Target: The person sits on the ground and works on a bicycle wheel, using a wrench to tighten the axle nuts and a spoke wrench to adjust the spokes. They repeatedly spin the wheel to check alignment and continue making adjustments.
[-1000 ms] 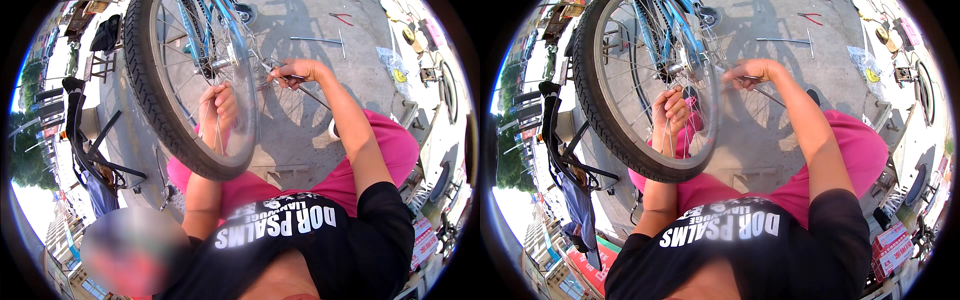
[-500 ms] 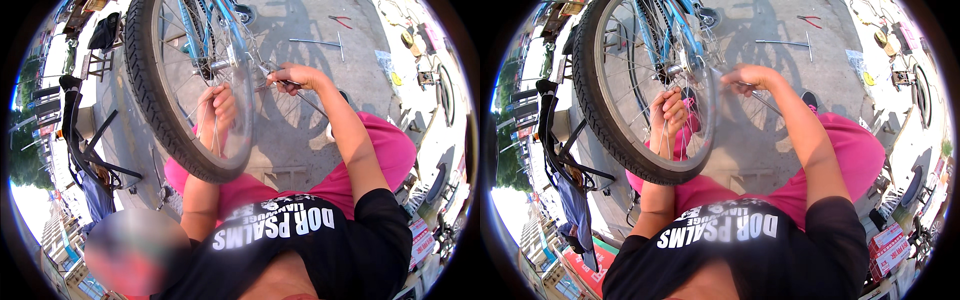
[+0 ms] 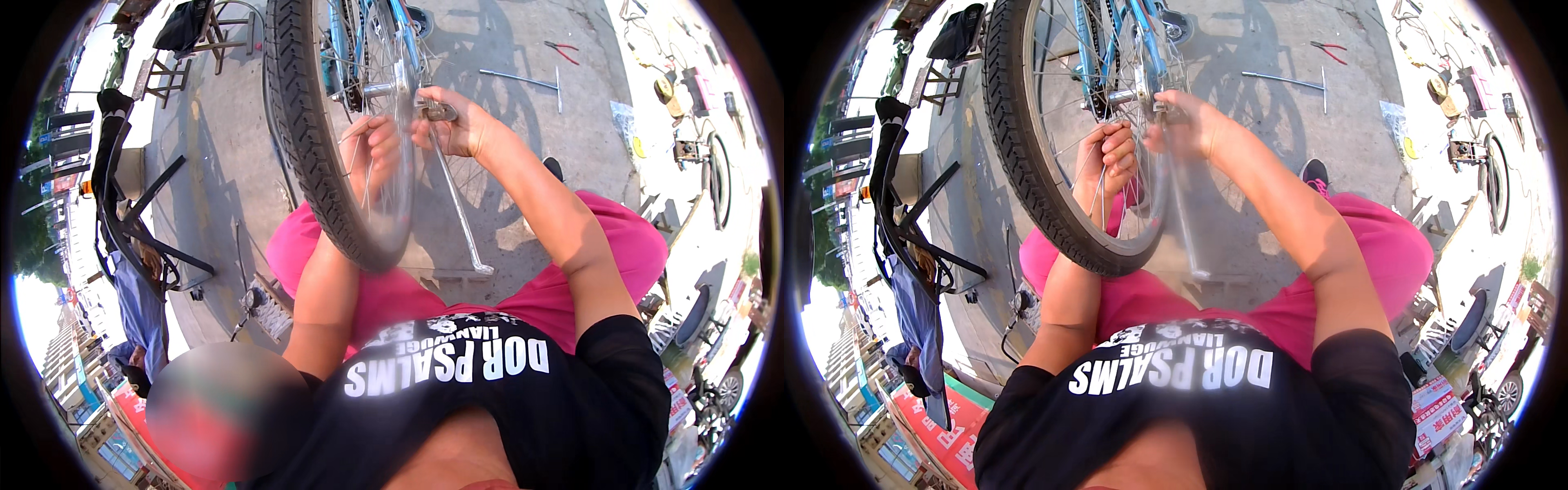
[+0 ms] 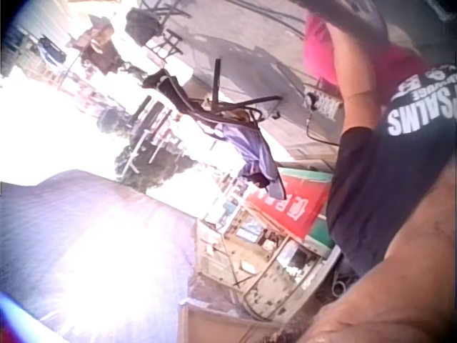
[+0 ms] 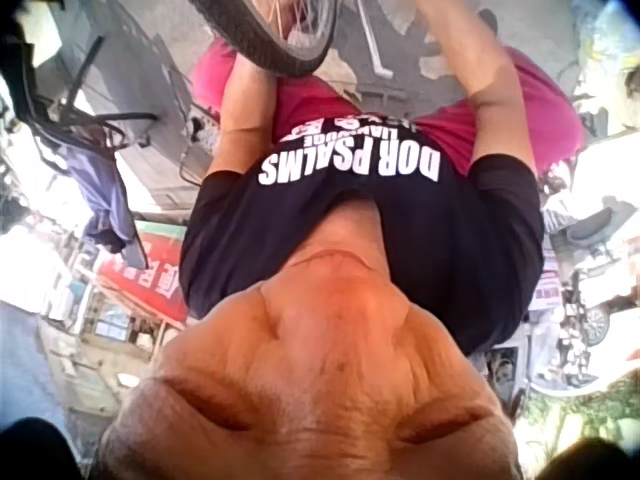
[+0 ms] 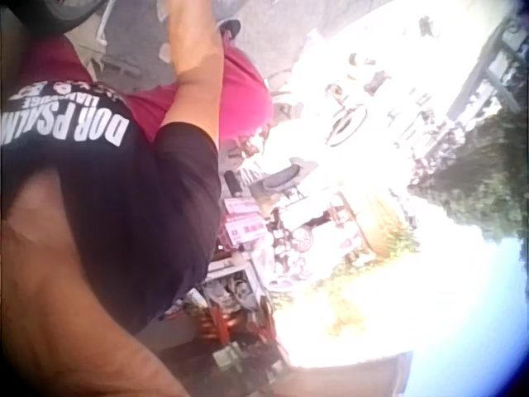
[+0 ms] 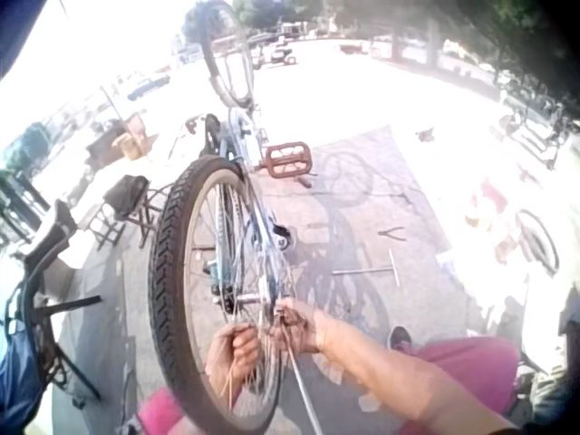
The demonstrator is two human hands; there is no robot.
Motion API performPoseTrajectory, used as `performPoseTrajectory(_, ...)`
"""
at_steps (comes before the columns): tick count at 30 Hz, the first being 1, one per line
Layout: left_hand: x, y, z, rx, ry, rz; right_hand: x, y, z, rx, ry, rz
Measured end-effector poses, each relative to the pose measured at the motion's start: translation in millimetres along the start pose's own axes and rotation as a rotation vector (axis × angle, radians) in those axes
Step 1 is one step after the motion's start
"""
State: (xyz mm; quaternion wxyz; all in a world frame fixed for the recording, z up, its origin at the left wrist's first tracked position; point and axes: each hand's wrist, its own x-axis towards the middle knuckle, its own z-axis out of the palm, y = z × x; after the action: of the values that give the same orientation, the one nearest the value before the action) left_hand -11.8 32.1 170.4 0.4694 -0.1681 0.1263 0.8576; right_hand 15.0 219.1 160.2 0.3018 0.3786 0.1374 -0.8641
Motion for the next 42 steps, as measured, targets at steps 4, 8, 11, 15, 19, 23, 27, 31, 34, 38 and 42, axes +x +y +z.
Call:
performPoseTrajectory(4,-0.2,-0.7,0.0,0.023,0.005,0.034,-23.4,-12.1,3.4,-0.050,-0.237,-0.062)
performPoseTrajectory(8,3.0,-0.8,-2.7,-0.034,-0.025,0.019,-27.8,-24.1,2.0,-0.180,-0.269,-0.058)
performPoseTrajectory(11,2.5,-1.0,3.7,-0.038,-0.052,-0.033,-29.8,-32.6,9.5,-0.321,-0.258,-0.071)
performPoseTrajectory(15,4.3,1.4,-1.6,-0.016,-0.095,-0.025,-14.7,-22.2,38.9,-0.321,-0.008,-0.141)
performPoseTrajectory(19,3.4,2.2,0.9,-0.039,-0.074,0.016,-18.1,-7.8,29.0,-0.221,-0.124,-0.169)
performPoseTrajectory(23,2.9,-0.6,8.4,-0.019,-0.054,-0.004,-11.4,-20.1,2.8,-0.209,-0.262,-0.019)
performPoseTrajectory(27,5.4,2.5,4.5,-0.026,-0.033,-0.028,-4.7,-13.7,-9.7,-0.382,-0.188,-0.105)
performPoseTrajectory(31,4.0,6.4,2.4,-0.007,-0.065,-0.060,-15.6,12.7,9.7,-0.384,-0.081,-0.230)
performPoseTrajectory(34,5.6,6.4,3.7,0.010,-0.085,-0.072,-9.2,23.7,1.3,-0.348,-0.080,-0.362)
performPoseTrajectory(38,3.8,4.4,4.6,-0.023,-0.065,-0.041,-11.9,49.2,-10.8,-0.296,0.042,-0.663)
performPoseTrajectory(42,3.9,1.9,8.9,-0.031,-0.045,-0.042,-9.7,75.1,-27.4,-0.190,-0.129,-0.956)
